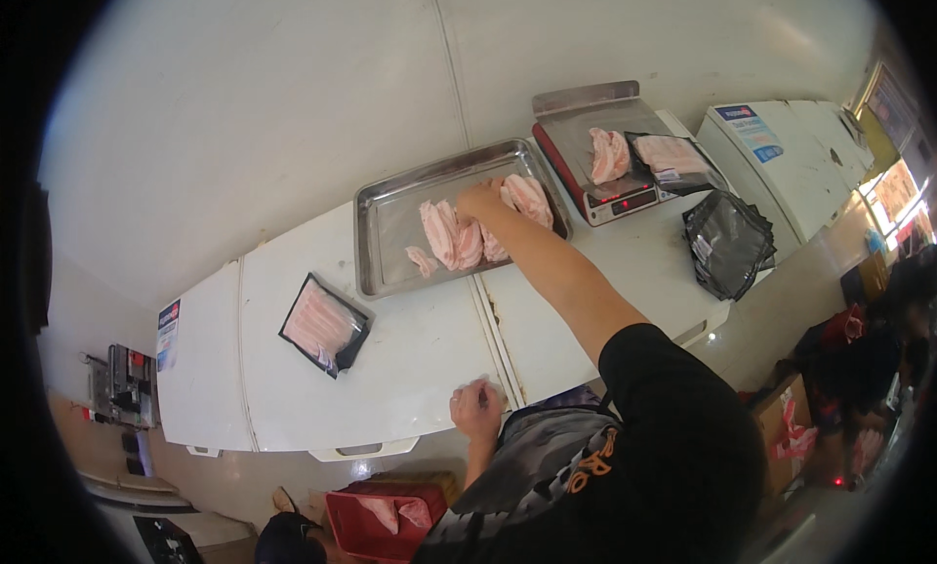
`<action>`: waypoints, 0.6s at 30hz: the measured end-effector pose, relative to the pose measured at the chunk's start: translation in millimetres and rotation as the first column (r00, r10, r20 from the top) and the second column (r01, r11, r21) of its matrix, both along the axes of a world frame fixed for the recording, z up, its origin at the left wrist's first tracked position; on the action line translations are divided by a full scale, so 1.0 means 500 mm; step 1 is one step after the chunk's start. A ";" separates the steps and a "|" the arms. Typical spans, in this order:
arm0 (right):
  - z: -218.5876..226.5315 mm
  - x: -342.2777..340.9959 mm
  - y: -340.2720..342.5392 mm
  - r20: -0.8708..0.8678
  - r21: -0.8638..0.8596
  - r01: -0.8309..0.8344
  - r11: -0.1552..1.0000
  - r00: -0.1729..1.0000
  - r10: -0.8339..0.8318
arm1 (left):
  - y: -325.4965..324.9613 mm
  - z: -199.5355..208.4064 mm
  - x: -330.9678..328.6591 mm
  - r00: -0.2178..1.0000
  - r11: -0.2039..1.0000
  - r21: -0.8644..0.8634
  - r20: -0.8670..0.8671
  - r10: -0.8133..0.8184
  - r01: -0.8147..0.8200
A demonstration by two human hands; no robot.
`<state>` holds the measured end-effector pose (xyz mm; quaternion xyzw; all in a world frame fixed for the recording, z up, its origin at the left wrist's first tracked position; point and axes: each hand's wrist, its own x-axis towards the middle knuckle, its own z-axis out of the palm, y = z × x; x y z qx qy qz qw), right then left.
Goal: The person places raw pork belly slices into black plastic vacuum-seal bags on a counter. They weigh the meat on a digital scale, arrange the slices, and seal the bags. The person repeats this process for multiple portions, stacking the sealed packages on the counter.
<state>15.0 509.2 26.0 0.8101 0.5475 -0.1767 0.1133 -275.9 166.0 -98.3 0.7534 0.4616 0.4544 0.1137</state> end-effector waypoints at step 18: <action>0.011 -0.017 0.044 -0.025 -0.306 0.100 0.947 0.993 -0.113 | 0.001 0.000 0.001 0.999 1.000 0.017 -0.046 0.001 0.000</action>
